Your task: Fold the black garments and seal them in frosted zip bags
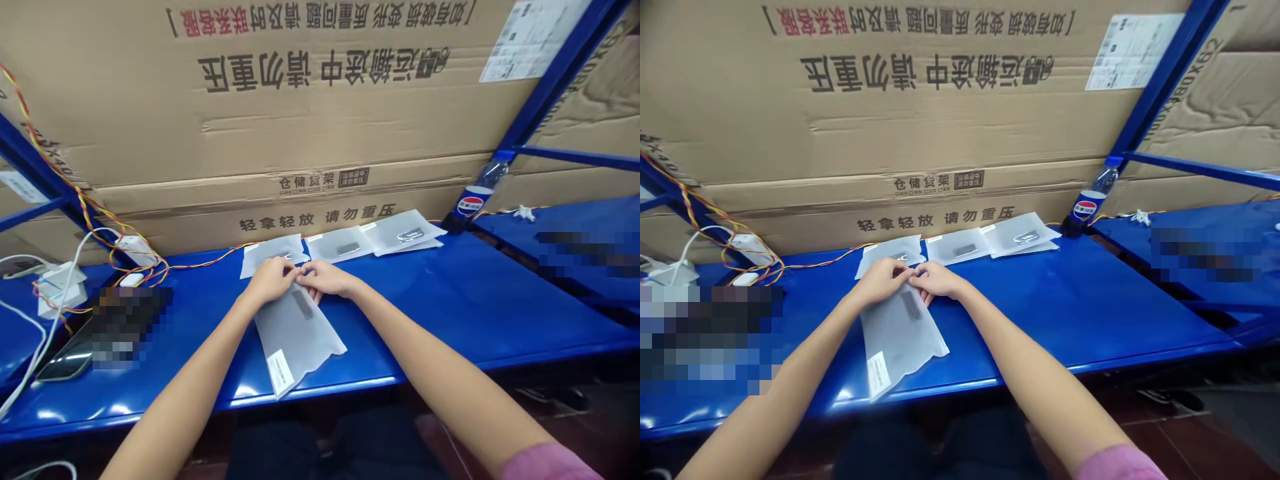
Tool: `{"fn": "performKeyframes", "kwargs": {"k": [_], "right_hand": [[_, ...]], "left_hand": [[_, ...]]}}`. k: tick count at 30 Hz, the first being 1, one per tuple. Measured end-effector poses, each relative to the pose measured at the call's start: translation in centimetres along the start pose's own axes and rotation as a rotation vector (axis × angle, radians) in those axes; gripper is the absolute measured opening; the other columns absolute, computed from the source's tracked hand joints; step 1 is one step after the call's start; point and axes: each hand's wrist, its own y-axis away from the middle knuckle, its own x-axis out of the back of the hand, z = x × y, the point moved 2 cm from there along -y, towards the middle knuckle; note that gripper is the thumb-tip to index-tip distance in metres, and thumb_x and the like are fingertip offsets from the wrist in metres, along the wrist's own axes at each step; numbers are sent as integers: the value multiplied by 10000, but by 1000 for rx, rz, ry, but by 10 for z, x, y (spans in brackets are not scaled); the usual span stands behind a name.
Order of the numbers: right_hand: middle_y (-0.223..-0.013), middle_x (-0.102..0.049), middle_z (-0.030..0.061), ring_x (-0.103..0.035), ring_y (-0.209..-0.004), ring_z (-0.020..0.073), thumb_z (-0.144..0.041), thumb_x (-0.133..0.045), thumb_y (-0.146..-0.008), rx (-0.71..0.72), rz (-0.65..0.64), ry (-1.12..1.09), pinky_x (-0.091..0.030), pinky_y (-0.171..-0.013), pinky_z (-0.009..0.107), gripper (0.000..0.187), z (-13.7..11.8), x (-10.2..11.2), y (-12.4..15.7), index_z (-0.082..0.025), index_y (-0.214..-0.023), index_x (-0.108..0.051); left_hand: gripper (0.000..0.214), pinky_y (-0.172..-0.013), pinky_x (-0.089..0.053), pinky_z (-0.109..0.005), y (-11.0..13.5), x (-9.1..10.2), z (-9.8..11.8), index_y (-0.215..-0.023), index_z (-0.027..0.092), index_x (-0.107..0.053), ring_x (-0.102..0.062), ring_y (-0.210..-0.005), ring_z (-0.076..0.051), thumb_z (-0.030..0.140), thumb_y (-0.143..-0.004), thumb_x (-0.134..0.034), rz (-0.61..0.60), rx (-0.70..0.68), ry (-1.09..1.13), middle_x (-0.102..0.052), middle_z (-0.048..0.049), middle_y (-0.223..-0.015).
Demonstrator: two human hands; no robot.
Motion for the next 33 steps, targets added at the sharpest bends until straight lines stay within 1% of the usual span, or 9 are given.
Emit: {"fn": "performKeyframes", "kwargs": {"k": [5,10,15,18,22,24,27,30,33], "right_hand": [[-591,-680,-11,-685,-522,138,-312,-747,-939,36,81,-54,-595,-474,214,260,2,1,-5,-192,-760,-601],[-608,-673,0,-666,-536,152,-397,-753,-936,84,136,-80,-577,-462,239,276,-1,2,-7,-189,-787,-647],[-608,-681,-6,-682,-565,145,-499,-817,-861,145,107,-62,-577,-505,227,384,-11,5,3,-192,-744,-618],[-572,-675,-15,-671,-528,129,-490,-809,-838,138,-56,-8,-569,-522,216,381,-21,4,13,-184,-714,-619],[-621,-716,8,-698,-533,140,-470,-816,-789,-16,-464,136,-564,-527,218,337,-28,-5,28,-155,-769,-698],[-603,-697,2,-677,-510,137,-486,-823,-771,-52,-526,204,-530,-477,207,356,-29,-9,31,-144,-793,-724],[-514,-592,-52,-585,-427,119,-438,-785,-788,27,-339,177,-421,-377,192,289,-33,-7,29,-172,-781,-674],[-573,-581,-70,-578,-436,116,-360,-645,-853,103,-127,94,-364,-352,189,156,-35,-2,25,-211,-884,-609],[-613,-593,-71,-520,-427,92,-285,-613,-850,115,-66,189,-357,-378,190,103,-33,0,23,-212,-921,-629]], "left_hand": [[342,-639,-491,-304,2,-5,-22,-926,165,-799,-659,-669,-212,454,-896,-619,-81,48,95,-771,-60,-739],[394,-604,-458,-287,4,-1,-27,-733,172,-752,-621,-645,-191,526,-864,-641,-134,44,169,-745,-56,-718],[419,-593,-435,-273,-2,11,-31,-689,172,-713,-578,-622,-168,560,-835,-657,-19,39,206,-688,-35,-674],[444,-625,-447,-274,-5,33,-45,-712,170,-696,-589,-648,-169,595,-833,-653,148,58,202,-700,-41,-712],[469,-618,-449,-278,-8,57,-65,-767,172,-698,-607,-661,-187,637,-810,-661,345,93,181,-714,-50,-725],[471,-610,-454,-279,-8,59,-69,-765,173,-696,-618,-666,-197,640,-813,-652,371,97,177,-718,-56,-718],[461,-633,-486,-283,-7,50,-63,-761,174,-700,-642,-680,-200,626,-827,-648,310,71,182,-737,-61,-743],[449,-650,-505,-290,-5,34,-50,-727,178,-700,-646,-665,-197,608,-845,-655,205,31,174,-727,-48,-727],[420,-648,-504,-298,-2,20,-38,-694,184,-690,-639,-645,-199,562,-872,-644,125,-4,150,-708,-35,-686]]}}
